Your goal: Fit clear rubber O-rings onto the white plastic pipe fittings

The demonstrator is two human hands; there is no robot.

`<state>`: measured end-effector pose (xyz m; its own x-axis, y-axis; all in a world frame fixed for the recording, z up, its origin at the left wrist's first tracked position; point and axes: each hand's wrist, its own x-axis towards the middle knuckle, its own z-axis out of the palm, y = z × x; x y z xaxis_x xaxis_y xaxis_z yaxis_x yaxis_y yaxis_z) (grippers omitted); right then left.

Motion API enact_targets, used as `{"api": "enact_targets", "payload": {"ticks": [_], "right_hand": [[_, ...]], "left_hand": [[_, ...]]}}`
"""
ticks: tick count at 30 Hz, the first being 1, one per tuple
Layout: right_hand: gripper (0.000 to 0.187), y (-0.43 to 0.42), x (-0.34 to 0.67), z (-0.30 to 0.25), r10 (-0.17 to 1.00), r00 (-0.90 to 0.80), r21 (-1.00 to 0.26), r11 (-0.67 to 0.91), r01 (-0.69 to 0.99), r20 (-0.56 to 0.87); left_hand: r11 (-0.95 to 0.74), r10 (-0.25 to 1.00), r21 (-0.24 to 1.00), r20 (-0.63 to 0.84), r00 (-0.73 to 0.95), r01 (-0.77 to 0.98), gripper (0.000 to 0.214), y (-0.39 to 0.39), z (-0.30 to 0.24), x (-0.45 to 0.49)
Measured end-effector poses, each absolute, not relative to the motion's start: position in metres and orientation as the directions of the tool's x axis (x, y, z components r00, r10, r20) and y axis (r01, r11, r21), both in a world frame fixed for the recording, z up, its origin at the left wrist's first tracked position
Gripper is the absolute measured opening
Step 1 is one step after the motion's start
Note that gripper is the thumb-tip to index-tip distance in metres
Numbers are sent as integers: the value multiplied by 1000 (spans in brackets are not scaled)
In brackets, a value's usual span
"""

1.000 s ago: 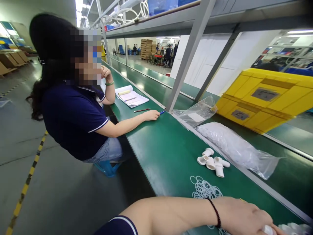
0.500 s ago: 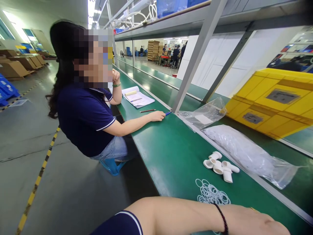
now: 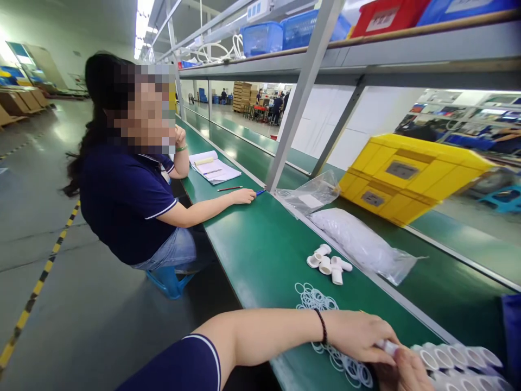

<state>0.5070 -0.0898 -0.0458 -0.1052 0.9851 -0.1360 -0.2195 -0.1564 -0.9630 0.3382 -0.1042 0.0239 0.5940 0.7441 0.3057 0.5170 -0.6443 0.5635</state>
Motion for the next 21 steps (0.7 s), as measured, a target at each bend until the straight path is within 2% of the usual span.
{"api": "enact_targets", "payload": {"ticks": [5,8,10,12,14,18,21], "right_hand": [[45,-97,504,-36,976,-148,-946,-193,-262,-158],[43,-104,496,-35,984,-125,-956,-153,-251,-124],[42,-106,479,-35,1000,-1,-978,1,-209,1],[45,-104,452,-33,969,162,-965,213,-153,188],[50,-99,416,-29,939,224,-944,296,-148,260],[45,-96,365,-16,925,283,-955,285,-76,254],[43,-99,380,-16,950,220,-959,252,-128,220]], "left_hand": [[-656,739,529,310,598,538,41,-108,30,336],[-658,737,539,317,596,526,39,-110,33,335],[-643,748,553,304,590,529,37,-111,34,335],[-630,759,550,288,584,548,36,-111,34,335],[-620,771,535,277,574,574,37,-111,33,335],[-607,782,534,269,562,589,36,-111,34,335],[-597,790,548,270,551,587,29,-118,37,338]]}}
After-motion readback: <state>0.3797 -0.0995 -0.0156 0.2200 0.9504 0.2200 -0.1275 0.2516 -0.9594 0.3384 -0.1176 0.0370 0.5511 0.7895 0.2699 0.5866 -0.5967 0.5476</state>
